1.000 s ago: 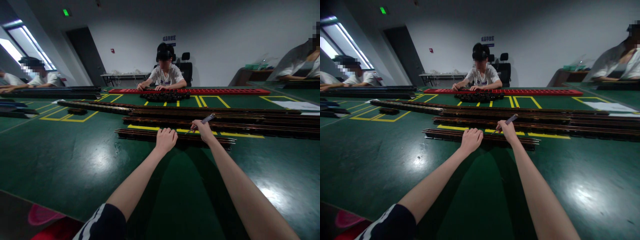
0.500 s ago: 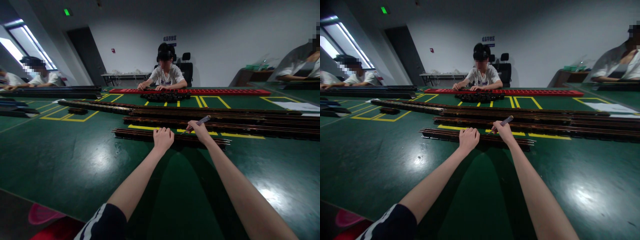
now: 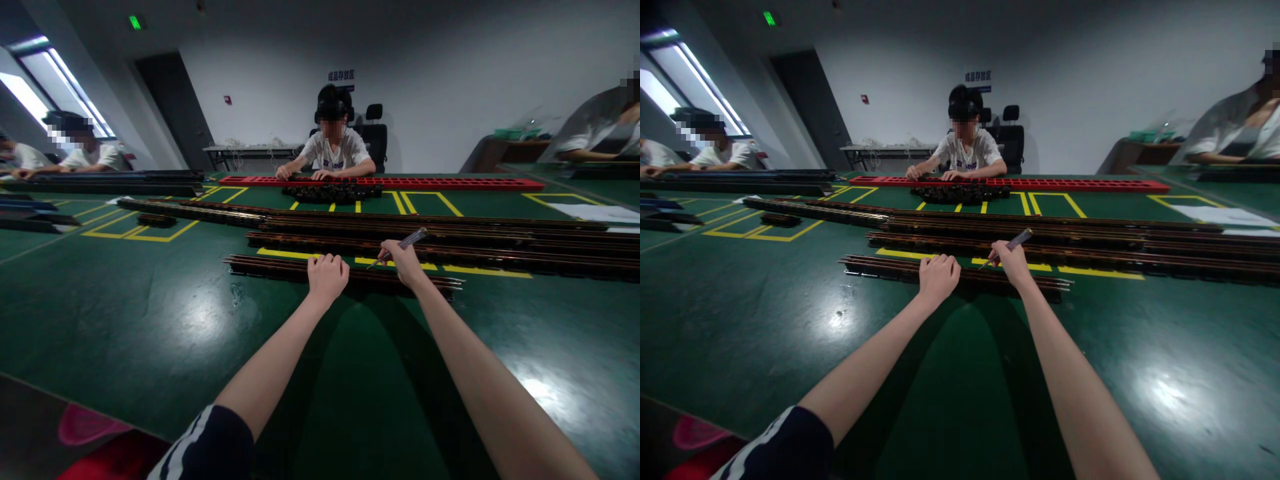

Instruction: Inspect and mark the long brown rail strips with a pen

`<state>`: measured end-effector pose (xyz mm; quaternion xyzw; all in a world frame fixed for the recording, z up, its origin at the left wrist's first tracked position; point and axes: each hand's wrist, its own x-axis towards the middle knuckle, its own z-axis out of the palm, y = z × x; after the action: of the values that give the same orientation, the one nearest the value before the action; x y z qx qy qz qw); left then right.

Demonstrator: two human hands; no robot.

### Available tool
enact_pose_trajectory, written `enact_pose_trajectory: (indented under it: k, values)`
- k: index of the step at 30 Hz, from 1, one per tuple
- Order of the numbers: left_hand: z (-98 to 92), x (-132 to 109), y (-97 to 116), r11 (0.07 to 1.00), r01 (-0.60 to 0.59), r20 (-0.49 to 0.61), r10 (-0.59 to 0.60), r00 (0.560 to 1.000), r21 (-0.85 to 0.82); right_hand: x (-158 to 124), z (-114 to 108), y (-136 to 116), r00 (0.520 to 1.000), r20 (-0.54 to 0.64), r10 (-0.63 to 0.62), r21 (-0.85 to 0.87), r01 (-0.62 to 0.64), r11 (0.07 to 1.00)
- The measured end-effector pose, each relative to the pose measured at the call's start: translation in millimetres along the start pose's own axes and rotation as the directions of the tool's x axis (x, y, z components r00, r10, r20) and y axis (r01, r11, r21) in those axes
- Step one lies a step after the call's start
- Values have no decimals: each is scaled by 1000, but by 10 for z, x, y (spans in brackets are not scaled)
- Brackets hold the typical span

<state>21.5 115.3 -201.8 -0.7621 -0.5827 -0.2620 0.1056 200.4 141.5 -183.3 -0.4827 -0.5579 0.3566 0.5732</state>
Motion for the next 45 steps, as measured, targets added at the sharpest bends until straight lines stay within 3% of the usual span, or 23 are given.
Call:
enact_pose_trajectory:
  k: [12,16,19,21,33,45]
  values:
    - [14,6,-30,1000,11,-28,-11,1000,7,-29,19,-27,996,88,-27,-112,37,993]
    - [-4,-10,9,992,-124,-32,124,992,21,-32,21,-19,996,81,-27,-108,35,994]
    - [-8,-13,42,968,-253,19,252,967,3,-33,16,-13,996,80,-42,-109,50,993]
    - [-11,-10,56,962,-273,54,274,960,-11,-35,13,-14,995,86,-51,-117,61,991]
    - [-8,8,18,994,-107,43,106,993,12,-77,148,-91,995,99,-12,-138,26,990]
    - [-14,14,20,997,-71,36,71,997,2,-92,154,-129,997,72,6,-117,2,993]
